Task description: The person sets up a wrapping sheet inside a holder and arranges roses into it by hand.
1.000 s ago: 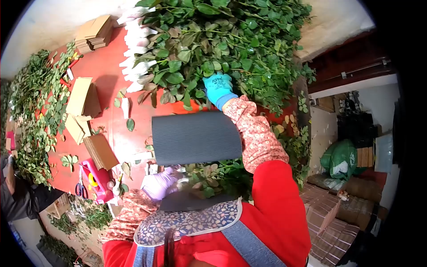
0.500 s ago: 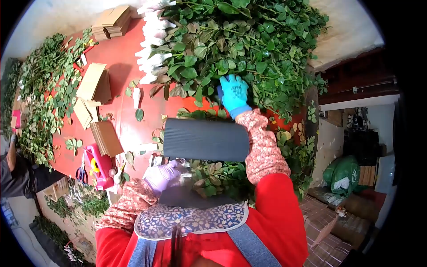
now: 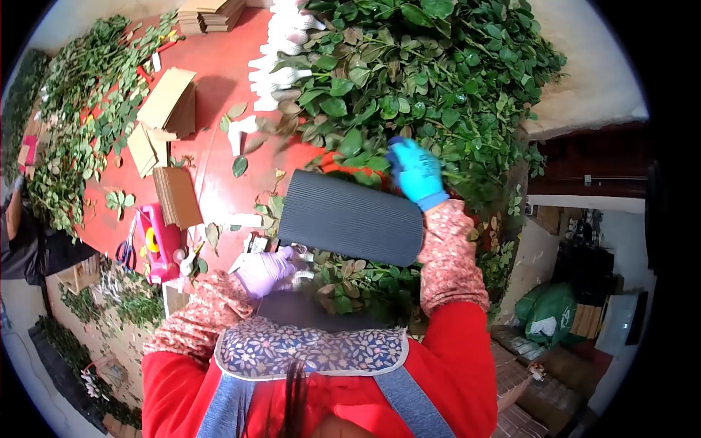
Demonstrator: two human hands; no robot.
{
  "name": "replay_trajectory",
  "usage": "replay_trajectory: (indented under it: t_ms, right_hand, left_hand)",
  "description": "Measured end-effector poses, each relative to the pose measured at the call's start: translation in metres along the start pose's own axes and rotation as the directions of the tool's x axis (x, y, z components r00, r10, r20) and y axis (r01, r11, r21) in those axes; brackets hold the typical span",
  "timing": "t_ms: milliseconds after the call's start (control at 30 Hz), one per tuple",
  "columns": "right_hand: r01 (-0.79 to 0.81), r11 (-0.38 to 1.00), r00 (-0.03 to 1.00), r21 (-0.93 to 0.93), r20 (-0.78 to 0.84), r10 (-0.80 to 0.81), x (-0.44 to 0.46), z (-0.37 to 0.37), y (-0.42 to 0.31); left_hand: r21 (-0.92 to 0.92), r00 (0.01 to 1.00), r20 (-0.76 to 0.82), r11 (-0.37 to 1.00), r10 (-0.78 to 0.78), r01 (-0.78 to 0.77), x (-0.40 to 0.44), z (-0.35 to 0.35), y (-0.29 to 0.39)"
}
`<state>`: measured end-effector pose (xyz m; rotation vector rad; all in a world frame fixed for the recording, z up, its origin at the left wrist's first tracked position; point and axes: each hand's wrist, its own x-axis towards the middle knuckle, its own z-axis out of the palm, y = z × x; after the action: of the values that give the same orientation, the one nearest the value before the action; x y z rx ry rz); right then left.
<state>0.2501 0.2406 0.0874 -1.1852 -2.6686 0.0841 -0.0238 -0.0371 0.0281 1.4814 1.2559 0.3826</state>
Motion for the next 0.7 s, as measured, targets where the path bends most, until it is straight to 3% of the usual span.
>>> replay_trajectory:
  t_ms: [33,67,100,133,167,267,300,333,367,400,467,500,533,600,667,700]
  right_hand:
    - [-0.008,1.0,0.998,-0.01,-0.057,0.008,-0.008,-0.015,-0.001]
    - [-0.029,0.985,0.99,0.169,-0.132,0.051,-0.016,-0.027,0.01]
    - [-0.027,0.978,0.985,0.208,-0.162,0.062,-0.02,-0.051,0.005]
    - [-0.023,0.969,0.979,0.245,-0.192,0.072,-0.025,-0.075,0.001]
    - [-0.006,0.99,0.982,0.144,-0.187,0.033,-0.031,-0.116,-0.02]
    - [0.14,0.93,0.946,0.341,-0.322,-0.024,-0.071,-0.158,-0.07]
    - [0.145,0.946,0.958,0.29,-0.28,-0.061,-0.086,-0.173,-0.092]
    - [0.154,0.96,0.964,0.235,-0.249,-0.093,-0.099,-0.183,-0.107]
    - [0.246,0.958,0.944,0.149,-0.262,-0.202,-0.114,-0.174,-0.11]
    - [-0.087,0.908,0.996,0.409,0.009,0.092,-0.131,-0.172,-0.124]
    - [-0.119,0.89,0.988,0.441,0.142,0.062,-0.141,-0.155,-0.133]
    - [0.223,0.935,0.973,0.275,0.004,-0.232,-0.143,-0.141,-0.129]
    - [0.183,0.96,0.98,0.212,0.035,-0.194,-0.152,-0.128,-0.128]
    - [0.128,0.982,0.982,0.138,0.123,-0.145,-0.174,-0.102,-0.11]
    - [0.055,0.997,0.973,0.06,0.222,-0.067,-0.196,-0.077,-0.079]
    - [0.038,0.999,0.962,-0.005,0.272,-0.035,-0.206,-0.069,-0.062]
  left_hand:
    - [0.021,0.999,-0.038,0.999,0.04,-0.039,-0.005,0.007,-0.005]
    - [0.046,0.994,-0.075,0.996,0.08,-0.076,-0.01,0.015,-0.01]
    - [-0.29,0.986,0.024,0.942,-0.167,0.167,-0.01,0.008,0.008]
    - [-0.564,0.908,0.122,0.725,-0.401,0.396,-0.009,0.001,0.027]
    - [-0.775,0.92,0.095,0.552,-0.38,0.308,-0.012,0.012,0.016]
    - [-0.748,0.953,0.081,0.614,-0.291,0.251,-0.019,0.007,0.025]
    - [-0.761,0.956,0.08,0.602,-0.282,0.241,-0.018,0.008,0.022]
    - [-0.641,0.95,0.158,0.704,-0.27,0.306,-0.008,0.007,0.0]
    - [-0.225,0.937,0.137,0.912,-0.32,0.344,-0.018,-0.026,0.048]
    - [-0.253,0.935,0.149,0.901,-0.323,0.352,-0.018,-0.016,0.036]
    - [-0.288,0.986,0.026,0.943,-0.165,0.166,-0.01,0.002,0.0]
    - [-0.297,0.996,-0.039,0.952,-0.085,0.07,-0.007,0.013,-0.017]
    - [-0.294,0.994,-0.105,0.955,-0.002,-0.029,-0.005,0.016,-0.022]
    - [-0.041,0.987,-0.102,0.991,0.122,-0.126,-0.009,0.01,-0.026]
    - [0.502,0.967,-0.004,0.837,0.254,-0.217,-0.01,-0.001,-0.013]
    - [0.379,0.931,-0.08,0.875,0.357,-0.303,-0.006,0.004,-0.028]
